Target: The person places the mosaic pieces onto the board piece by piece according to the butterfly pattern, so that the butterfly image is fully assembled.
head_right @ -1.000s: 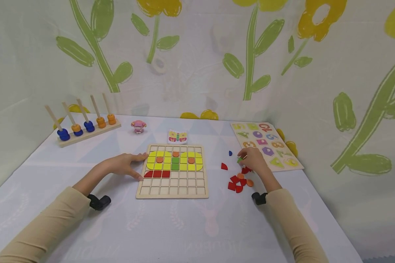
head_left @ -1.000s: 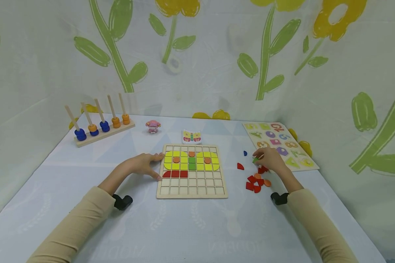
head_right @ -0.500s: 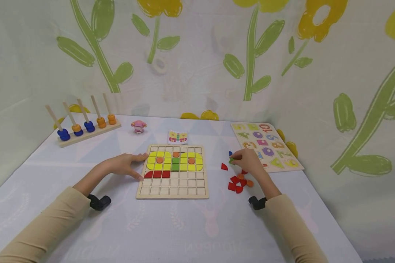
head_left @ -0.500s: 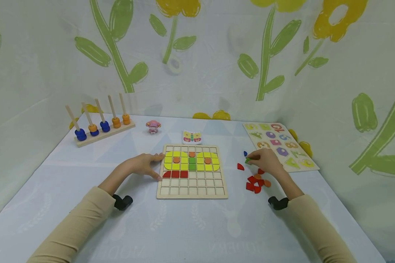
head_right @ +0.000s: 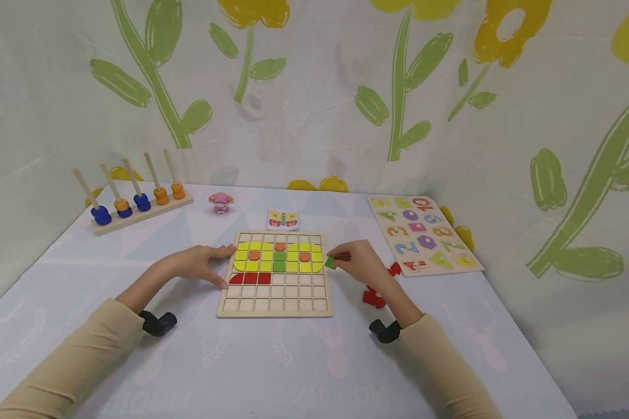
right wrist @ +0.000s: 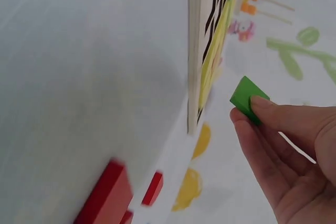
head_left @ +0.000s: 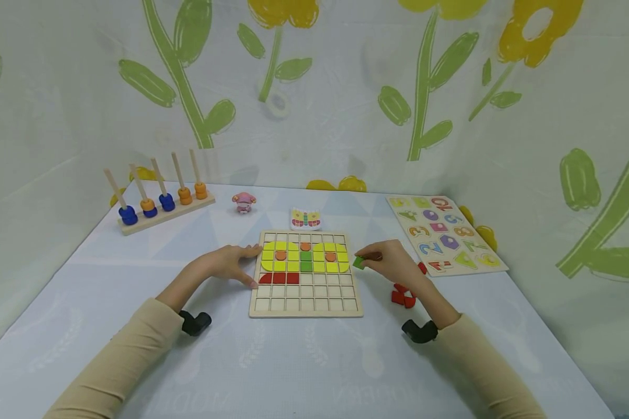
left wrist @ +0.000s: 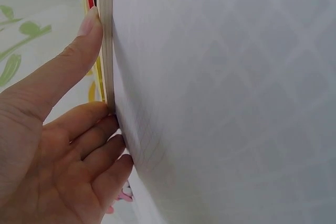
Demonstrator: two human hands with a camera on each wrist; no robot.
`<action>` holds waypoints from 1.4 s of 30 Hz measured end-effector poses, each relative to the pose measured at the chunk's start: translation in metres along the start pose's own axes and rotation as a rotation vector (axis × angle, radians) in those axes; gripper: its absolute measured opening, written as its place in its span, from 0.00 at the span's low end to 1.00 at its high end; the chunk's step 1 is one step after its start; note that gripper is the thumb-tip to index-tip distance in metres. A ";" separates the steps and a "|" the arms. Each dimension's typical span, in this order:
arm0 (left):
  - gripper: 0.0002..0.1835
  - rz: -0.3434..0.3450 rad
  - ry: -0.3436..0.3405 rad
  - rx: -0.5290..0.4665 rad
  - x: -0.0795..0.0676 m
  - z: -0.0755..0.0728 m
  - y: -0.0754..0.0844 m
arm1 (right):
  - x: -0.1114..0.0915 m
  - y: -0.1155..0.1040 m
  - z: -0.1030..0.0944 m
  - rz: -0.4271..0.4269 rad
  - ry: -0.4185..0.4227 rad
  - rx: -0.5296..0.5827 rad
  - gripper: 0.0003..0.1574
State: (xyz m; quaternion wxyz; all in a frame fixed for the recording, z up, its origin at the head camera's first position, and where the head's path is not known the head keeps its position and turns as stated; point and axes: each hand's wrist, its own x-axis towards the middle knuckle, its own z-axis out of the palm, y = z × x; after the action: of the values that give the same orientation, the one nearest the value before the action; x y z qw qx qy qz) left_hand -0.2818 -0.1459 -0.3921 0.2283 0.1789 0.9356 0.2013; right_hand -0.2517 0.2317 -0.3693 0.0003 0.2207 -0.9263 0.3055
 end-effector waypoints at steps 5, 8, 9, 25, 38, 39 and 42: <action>0.54 0.003 0.003 0.001 -0.001 0.000 0.000 | 0.007 -0.015 0.012 -0.055 -0.037 0.010 0.13; 0.54 0.005 0.004 0.000 -0.001 0.000 0.000 | 0.013 -0.022 0.021 -0.065 -0.064 0.025 0.13; 0.54 0.006 0.003 0.000 -0.001 0.000 0.000 | 0.015 -0.024 0.024 -0.066 -0.076 0.035 0.13; 0.55 0.003 0.000 -0.004 -0.001 0.000 -0.001 | 0.042 -0.057 0.056 -0.141 -0.204 0.032 0.06; 0.54 0.006 0.000 -0.001 0.000 0.000 0.000 | 0.048 -0.070 0.065 -0.103 -0.194 -0.031 0.04; 0.54 0.006 0.001 0.000 -0.001 -0.001 0.000 | 0.048 -0.070 0.065 -0.102 -0.190 -0.037 0.04; 0.54 0.004 0.002 0.003 -0.002 -0.001 0.001 | 0.049 -0.069 0.067 -0.104 -0.178 -0.068 0.04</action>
State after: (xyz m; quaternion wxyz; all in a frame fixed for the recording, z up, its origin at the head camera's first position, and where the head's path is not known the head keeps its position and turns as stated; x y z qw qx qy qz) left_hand -0.2804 -0.1463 -0.3902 0.2266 0.1808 0.9358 0.2007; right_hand -0.2585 0.1244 -0.3777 -0.0585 0.2946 -0.9197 0.2529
